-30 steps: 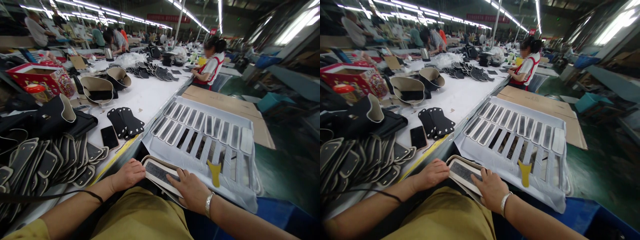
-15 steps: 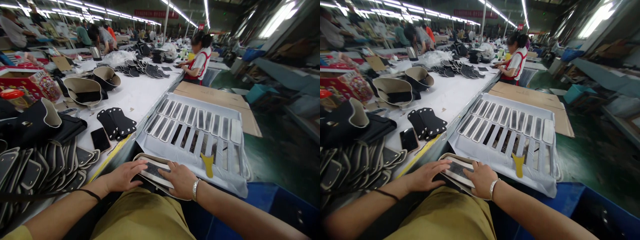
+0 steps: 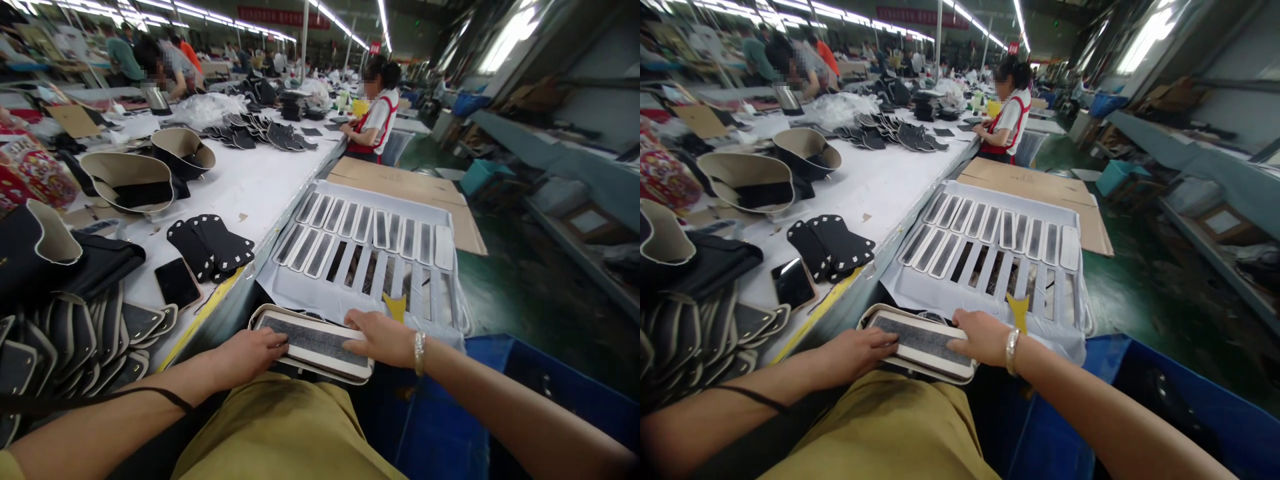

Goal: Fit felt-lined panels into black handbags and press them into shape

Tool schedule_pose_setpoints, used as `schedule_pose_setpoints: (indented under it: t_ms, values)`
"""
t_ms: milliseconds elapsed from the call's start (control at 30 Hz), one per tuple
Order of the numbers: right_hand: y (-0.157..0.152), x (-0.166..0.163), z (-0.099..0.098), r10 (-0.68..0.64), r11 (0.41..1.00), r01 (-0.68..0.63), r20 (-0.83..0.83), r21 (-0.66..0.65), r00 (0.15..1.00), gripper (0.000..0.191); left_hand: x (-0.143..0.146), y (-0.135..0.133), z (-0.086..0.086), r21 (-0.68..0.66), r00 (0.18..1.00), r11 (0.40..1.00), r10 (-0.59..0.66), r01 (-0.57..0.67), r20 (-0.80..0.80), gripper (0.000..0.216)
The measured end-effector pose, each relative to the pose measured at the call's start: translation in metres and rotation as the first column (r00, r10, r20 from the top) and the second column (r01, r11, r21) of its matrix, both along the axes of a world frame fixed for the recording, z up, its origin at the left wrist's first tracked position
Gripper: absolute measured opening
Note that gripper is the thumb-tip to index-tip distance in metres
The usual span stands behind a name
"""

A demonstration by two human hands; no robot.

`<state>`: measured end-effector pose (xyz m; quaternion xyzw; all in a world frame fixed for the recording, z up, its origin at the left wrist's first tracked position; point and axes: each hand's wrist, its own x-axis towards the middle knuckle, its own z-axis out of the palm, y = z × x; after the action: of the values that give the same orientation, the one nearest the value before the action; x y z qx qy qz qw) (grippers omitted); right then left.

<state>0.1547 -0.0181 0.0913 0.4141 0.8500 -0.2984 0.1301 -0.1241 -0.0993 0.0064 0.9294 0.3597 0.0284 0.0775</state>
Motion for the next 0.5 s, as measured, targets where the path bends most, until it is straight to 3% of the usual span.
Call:
schedule_pose_setpoints:
  t_ms: [100, 167, 233, 333, 500]
  values:
    - [0.003, 0.016, 0.000, -0.097, 0.967, 0.099, 0.021, -0.233, 0.995, 0.014, 0.000, 0.006, 0.001, 0.027, 0.998, 0.998, -0.054, 0.054, 0.028, 0.029]
    - [0.001, 0.020, -0.007, -0.169, 0.929, 0.153, -0.020, -0.338, 0.985, 0.010, 0.000, 0.010, 0.004, 0.038, 0.995, 0.995, -0.092, 0.091, 0.028, 0.029]
    - [-0.003, 0.020, -0.016, -0.226, 0.917, 0.195, -0.052, -0.348, 0.973, 0.009, -0.001, 0.013, 0.008, 0.045, 0.992, 0.991, -0.125, 0.124, 0.029, 0.029]
    - [-0.008, 0.017, -0.024, -0.226, 0.948, 0.209, -0.047, -0.239, 0.973, 0.012, -0.003, 0.016, 0.011, 0.047, 0.987, 0.988, -0.148, 0.146, 0.067, 0.027]
    - [-0.013, 0.007, -0.021, -0.108, 0.993, 0.103, 0.099, 0.052, 0.989, 0.015, 0.010, 0.016, 0.010, -0.023, 0.983, 0.996, -0.081, 0.085, 0.162, 0.015]
